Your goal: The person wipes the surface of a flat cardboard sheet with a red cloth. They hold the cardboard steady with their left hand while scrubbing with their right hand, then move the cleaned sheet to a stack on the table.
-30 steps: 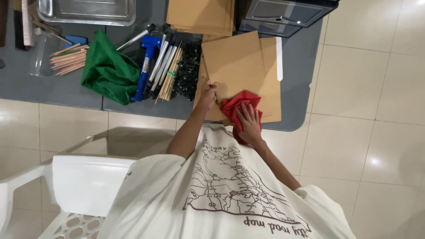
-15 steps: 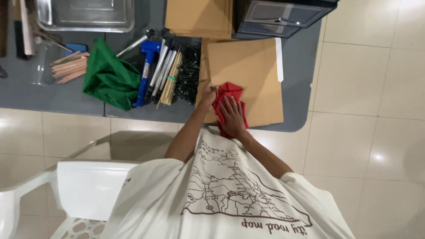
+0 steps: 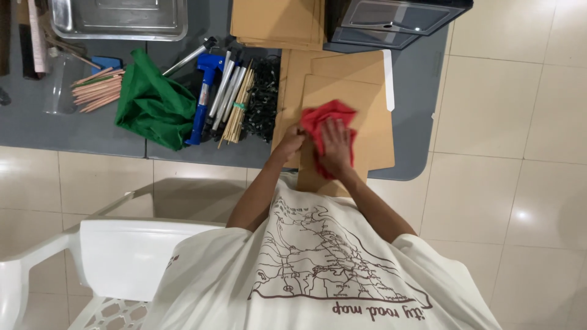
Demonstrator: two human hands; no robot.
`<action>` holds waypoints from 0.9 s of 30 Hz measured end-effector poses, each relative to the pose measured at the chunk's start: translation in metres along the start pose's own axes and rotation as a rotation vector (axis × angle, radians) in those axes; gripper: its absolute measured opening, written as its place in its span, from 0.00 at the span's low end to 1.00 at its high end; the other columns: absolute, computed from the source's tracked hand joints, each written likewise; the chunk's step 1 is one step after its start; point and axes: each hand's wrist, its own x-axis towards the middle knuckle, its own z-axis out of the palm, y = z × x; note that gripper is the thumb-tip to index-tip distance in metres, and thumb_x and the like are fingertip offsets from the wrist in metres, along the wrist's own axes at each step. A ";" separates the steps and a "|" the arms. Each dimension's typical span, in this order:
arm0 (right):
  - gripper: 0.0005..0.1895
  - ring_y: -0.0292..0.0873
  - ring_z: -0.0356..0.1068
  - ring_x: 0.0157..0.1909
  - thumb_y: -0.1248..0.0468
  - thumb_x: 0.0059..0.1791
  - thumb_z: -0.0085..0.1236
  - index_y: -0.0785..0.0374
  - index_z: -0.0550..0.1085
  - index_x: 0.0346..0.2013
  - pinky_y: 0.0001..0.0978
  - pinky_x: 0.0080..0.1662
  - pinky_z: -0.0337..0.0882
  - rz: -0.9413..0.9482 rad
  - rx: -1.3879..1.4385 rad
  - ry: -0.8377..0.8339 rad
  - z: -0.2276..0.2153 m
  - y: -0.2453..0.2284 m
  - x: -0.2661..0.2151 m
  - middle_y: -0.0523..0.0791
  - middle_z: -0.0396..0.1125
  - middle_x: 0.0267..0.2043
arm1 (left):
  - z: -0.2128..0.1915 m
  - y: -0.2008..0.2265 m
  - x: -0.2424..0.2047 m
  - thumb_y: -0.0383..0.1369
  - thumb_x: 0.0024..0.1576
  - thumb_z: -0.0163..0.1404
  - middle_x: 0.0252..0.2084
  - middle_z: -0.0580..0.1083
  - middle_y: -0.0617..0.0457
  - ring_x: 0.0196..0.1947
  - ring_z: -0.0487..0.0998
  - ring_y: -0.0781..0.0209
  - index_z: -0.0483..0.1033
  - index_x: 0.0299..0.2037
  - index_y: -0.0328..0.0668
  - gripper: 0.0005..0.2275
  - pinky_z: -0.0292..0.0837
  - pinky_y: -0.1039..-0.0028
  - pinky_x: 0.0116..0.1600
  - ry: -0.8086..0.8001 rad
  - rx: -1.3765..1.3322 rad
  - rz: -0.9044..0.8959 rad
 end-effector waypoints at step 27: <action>0.32 0.63 0.37 0.81 0.50 0.56 0.50 0.60 0.60 0.73 0.66 0.73 0.41 0.350 0.109 0.099 0.008 0.078 0.101 0.51 0.45 0.80 | -0.015 -0.037 -0.002 0.26 0.64 0.49 0.31 0.62 0.60 0.29 0.62 0.70 0.65 0.37 0.42 0.05 0.60 0.75 0.29 0.003 0.038 0.132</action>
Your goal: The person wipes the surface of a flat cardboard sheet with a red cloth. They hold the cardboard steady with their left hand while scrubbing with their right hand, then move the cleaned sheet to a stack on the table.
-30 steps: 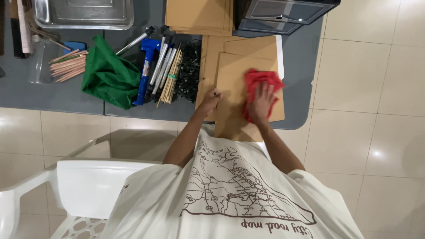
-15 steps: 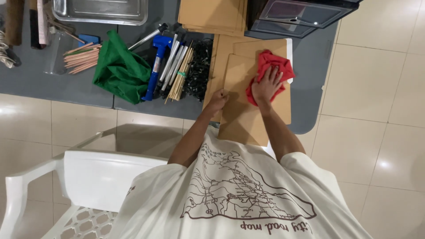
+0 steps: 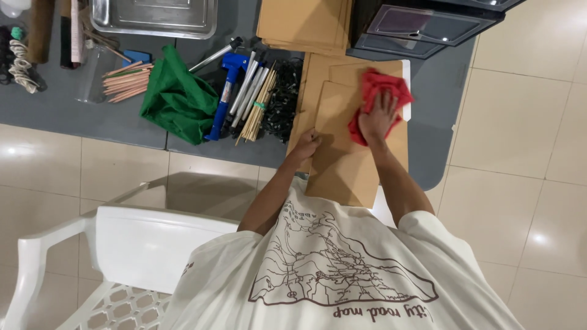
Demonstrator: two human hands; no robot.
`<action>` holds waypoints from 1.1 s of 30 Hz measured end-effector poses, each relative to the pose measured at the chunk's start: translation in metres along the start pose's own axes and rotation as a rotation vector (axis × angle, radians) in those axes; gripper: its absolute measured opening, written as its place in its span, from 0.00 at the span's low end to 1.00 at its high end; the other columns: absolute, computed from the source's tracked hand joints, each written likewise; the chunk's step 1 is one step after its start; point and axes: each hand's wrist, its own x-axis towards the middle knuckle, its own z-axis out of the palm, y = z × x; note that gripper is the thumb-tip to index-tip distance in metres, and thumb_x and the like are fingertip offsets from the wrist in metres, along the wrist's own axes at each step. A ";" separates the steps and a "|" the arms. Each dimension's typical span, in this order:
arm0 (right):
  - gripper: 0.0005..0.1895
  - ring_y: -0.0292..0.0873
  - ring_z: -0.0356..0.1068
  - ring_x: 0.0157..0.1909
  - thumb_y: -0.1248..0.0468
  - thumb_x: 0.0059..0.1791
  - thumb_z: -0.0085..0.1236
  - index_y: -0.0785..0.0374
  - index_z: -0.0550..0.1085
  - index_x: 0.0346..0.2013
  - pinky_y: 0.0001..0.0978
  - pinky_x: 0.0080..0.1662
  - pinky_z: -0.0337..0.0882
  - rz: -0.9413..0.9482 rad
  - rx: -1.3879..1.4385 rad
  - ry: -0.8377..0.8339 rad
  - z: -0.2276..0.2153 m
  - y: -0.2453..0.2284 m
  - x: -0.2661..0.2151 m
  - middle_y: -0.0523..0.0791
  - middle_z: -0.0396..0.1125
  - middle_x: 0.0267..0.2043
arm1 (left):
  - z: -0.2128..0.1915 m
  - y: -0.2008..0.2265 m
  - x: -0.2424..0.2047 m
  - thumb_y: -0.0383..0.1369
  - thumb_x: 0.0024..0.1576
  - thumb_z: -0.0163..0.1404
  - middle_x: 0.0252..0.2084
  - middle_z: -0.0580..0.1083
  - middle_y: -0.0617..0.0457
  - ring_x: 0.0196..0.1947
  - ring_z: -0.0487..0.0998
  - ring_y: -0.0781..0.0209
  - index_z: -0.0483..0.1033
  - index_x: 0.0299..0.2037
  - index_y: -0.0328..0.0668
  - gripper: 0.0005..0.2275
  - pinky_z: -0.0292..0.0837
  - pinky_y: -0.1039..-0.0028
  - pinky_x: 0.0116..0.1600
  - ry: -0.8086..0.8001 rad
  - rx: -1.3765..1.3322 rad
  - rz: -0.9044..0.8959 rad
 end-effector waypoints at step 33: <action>0.43 0.65 0.40 0.81 0.68 0.44 0.58 0.64 0.60 0.75 0.65 0.74 0.45 0.082 0.025 0.174 0.050 0.080 -0.074 0.51 0.49 0.81 | -0.020 0.148 -0.123 0.24 0.60 0.47 0.29 0.68 0.50 0.31 0.68 0.62 0.69 0.44 0.35 0.04 0.68 0.68 0.39 0.025 0.442 0.127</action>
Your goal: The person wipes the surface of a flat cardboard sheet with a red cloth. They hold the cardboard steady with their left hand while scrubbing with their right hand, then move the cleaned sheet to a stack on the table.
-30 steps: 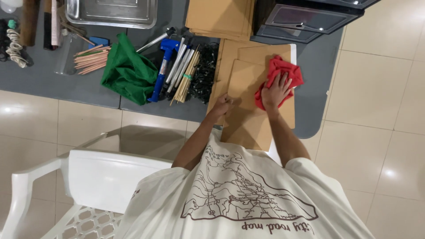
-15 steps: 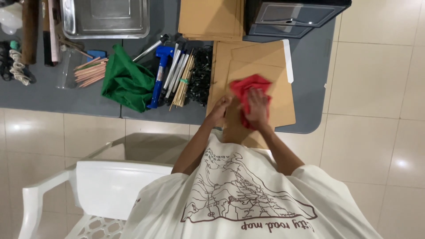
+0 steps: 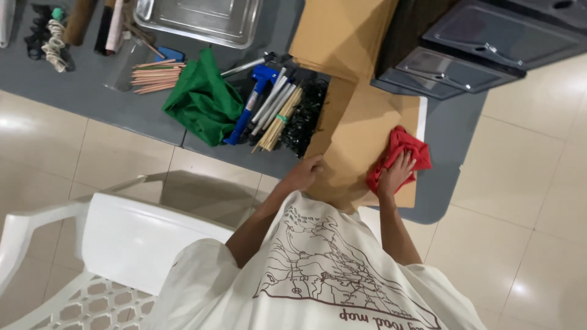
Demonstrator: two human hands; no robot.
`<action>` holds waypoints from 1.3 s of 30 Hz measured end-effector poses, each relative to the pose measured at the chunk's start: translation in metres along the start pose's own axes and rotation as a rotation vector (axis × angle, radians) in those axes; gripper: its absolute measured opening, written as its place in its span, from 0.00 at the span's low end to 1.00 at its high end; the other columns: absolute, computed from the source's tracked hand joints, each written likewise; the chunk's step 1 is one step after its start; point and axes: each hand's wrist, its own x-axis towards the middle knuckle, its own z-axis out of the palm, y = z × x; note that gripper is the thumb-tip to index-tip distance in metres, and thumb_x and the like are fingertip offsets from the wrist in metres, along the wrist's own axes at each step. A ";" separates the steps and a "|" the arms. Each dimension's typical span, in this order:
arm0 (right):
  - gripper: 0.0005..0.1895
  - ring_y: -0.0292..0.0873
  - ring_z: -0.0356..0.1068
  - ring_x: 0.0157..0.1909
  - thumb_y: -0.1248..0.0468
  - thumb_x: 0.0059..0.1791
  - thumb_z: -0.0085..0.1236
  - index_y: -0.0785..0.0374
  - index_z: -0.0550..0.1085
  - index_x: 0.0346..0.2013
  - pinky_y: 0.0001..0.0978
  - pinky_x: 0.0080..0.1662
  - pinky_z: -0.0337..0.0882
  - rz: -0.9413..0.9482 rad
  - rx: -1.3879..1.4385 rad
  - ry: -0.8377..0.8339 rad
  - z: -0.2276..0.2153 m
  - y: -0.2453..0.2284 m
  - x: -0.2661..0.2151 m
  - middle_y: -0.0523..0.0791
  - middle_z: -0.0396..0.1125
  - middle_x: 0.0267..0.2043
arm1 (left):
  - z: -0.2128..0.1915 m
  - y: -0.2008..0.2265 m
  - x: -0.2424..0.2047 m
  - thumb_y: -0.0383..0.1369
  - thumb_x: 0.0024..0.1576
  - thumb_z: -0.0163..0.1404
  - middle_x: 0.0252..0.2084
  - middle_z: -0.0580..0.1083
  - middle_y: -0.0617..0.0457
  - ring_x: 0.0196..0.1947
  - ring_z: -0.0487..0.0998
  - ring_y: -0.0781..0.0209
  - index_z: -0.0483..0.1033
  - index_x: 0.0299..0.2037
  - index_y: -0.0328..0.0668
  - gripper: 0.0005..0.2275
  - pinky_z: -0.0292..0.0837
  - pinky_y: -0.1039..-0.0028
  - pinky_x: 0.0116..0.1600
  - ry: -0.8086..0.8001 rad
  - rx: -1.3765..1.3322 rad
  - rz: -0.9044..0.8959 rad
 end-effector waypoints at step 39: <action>0.36 0.67 0.56 0.70 0.65 0.44 0.58 0.66 0.64 0.68 0.53 0.67 0.61 0.295 -0.066 0.079 -0.050 -0.084 0.039 0.61 0.56 0.71 | -0.169 0.050 0.287 0.24 0.57 0.55 0.54 0.71 0.42 0.59 0.70 0.38 0.72 0.55 0.39 0.16 0.64 0.52 0.65 0.594 0.372 0.319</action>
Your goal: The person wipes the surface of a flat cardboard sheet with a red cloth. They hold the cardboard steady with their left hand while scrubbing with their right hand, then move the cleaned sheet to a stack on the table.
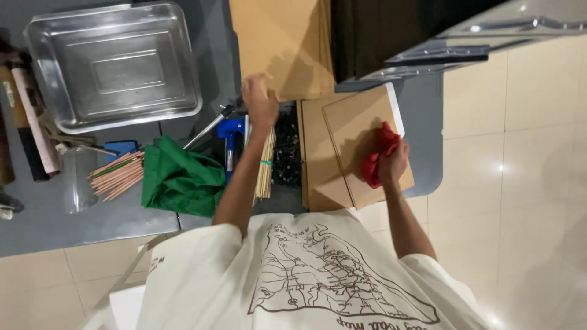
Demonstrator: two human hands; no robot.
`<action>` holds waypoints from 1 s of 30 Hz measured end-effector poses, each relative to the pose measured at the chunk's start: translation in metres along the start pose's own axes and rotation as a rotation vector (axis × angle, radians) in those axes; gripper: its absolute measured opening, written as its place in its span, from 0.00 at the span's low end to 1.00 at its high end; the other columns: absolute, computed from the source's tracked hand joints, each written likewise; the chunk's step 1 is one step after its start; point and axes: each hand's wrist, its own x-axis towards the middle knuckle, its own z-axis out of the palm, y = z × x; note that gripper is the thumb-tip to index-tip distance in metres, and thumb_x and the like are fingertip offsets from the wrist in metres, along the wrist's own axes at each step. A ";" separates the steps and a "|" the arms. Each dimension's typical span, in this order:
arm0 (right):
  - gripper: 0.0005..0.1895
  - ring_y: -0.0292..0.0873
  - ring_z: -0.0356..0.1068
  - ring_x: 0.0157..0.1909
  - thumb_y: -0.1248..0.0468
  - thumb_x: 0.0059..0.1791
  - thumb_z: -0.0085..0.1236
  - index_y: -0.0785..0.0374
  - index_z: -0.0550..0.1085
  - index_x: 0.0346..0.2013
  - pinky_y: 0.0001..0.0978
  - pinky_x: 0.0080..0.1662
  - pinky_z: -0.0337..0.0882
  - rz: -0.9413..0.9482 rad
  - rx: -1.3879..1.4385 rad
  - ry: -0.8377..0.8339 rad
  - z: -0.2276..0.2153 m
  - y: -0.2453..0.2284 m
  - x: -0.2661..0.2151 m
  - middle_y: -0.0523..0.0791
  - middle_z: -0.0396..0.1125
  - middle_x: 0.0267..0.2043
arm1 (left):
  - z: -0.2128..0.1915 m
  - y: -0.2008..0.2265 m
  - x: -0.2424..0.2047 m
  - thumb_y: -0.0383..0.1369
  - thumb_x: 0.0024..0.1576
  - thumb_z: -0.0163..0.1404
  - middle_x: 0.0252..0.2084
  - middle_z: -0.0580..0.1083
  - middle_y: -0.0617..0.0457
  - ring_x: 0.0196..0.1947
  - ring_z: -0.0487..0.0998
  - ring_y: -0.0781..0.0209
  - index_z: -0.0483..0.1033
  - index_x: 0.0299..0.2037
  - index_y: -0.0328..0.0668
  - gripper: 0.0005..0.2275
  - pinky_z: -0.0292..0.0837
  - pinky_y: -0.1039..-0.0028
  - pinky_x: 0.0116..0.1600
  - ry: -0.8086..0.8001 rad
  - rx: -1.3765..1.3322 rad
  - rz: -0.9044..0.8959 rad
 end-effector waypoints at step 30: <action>0.36 0.68 0.48 0.75 0.65 0.43 0.60 0.57 0.66 0.67 0.63 0.66 0.56 -0.639 0.148 -0.452 -0.081 -0.012 -0.135 0.55 0.49 0.77 | 0.094 0.050 -0.329 0.18 0.55 0.41 0.44 0.77 0.56 0.41 0.79 0.65 0.73 0.50 0.39 0.15 0.77 0.75 0.45 -0.421 -1.289 -0.937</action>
